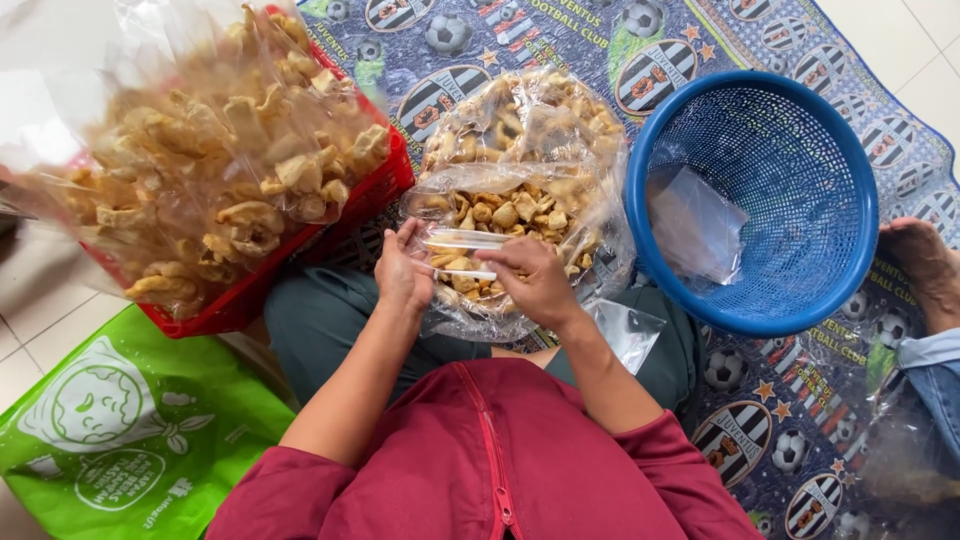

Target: The person manually packs small pieces of fried food into individual plastic bags while sitting on the floor.

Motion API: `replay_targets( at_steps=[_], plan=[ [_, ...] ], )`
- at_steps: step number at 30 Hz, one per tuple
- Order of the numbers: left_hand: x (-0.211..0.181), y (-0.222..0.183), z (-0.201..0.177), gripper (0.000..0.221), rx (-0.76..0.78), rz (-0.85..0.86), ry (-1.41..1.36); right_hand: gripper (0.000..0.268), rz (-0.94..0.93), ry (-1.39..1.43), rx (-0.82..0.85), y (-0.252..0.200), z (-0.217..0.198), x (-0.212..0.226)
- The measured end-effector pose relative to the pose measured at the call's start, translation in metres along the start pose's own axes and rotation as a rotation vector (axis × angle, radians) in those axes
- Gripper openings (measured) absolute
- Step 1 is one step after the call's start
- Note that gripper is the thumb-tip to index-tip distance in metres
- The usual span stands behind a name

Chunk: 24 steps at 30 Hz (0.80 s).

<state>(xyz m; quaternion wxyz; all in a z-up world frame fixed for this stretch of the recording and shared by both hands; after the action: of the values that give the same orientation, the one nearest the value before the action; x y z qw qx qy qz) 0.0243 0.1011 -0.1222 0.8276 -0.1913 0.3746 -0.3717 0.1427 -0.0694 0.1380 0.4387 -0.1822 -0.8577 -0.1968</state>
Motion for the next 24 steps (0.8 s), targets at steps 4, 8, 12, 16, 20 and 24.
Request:
replay_targets(
  at_steps=[4, 8, 12, 16, 20, 24],
  plan=[
    [-0.004, 0.007, -0.010, 0.054, -0.007, -0.012, -0.026, 0.018, 0.150, 0.143, -0.169, -0.002, -0.020, -0.019],
    [-0.015, 0.001, -0.007, 0.054, -0.017, -0.014, -0.048, 0.015, 0.276, -0.027, -0.083, -0.015, 0.004, -0.093],
    [-0.018, -0.003, -0.003, 0.054, -0.014, -0.015, -0.038, 0.022, 0.450, -0.437, 0.414, -0.032, 0.057, -0.125],
    [-0.022, -0.011, 0.000, 0.055, -0.019, -0.028, -0.041, 0.030, 0.382, -0.576, 0.459, -0.044, 0.080, -0.139],
    [-0.022, -0.008, -0.001, 0.055, -0.017, -0.024, -0.044, 0.023, 0.414, -0.595, 0.434, -0.047, 0.079, -0.147],
    [-0.023, 0.000, -0.007, 0.056, -0.015, -0.015, -0.038, 0.017, 0.529, -0.309, 0.216, -0.045, 0.045, -0.160]
  ],
)
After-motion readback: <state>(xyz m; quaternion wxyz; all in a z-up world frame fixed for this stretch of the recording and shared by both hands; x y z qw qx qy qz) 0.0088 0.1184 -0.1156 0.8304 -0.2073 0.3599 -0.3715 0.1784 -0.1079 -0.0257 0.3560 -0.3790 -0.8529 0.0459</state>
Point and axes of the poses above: each hand's wrist, its own y-axis towards the middle knuckle, its own z-axis out of the palm, x = y × z, the point moved 8 cm from there along y, towards the middle knuckle, and after that the axes turned 3 degrees about x, right-handed, at the moved point
